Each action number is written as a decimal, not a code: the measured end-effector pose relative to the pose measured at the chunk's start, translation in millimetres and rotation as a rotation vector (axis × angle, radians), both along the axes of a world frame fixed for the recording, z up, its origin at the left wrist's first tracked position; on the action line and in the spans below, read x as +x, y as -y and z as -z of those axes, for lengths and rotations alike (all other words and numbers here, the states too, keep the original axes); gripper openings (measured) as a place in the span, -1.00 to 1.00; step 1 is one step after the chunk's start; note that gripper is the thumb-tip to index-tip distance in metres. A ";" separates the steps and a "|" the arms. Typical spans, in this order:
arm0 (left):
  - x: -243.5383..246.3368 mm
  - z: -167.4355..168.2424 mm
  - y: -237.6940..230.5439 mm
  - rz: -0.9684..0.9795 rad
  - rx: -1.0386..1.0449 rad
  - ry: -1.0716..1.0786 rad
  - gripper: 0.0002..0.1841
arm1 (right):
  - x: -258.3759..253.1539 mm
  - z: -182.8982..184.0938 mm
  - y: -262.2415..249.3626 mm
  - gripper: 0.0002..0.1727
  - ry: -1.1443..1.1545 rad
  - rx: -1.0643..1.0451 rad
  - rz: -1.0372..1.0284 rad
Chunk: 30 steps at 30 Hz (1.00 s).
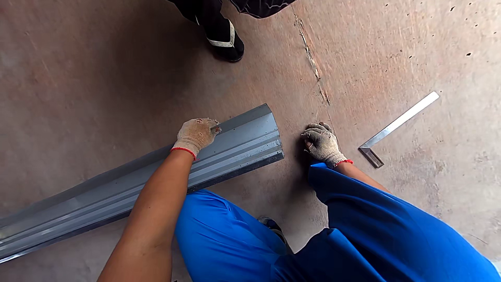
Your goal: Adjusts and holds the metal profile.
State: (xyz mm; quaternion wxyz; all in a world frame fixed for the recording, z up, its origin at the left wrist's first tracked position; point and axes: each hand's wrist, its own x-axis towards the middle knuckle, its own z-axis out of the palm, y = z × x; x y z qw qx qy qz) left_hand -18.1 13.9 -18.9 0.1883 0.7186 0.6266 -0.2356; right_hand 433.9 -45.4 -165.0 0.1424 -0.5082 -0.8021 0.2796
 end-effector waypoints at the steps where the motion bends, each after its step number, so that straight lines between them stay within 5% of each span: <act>1: 0.0 0.7 0.2 0.000 0.000 -0.005 -0.74 | 0.3 -0.3 1.0 -0.64 0.004 0.004 -0.003; 30: 0.3 0.7 0.8 0.006 0.004 -0.009 -0.74 | 0.9 2.4 2.0 -0.64 0.001 -0.004 -0.007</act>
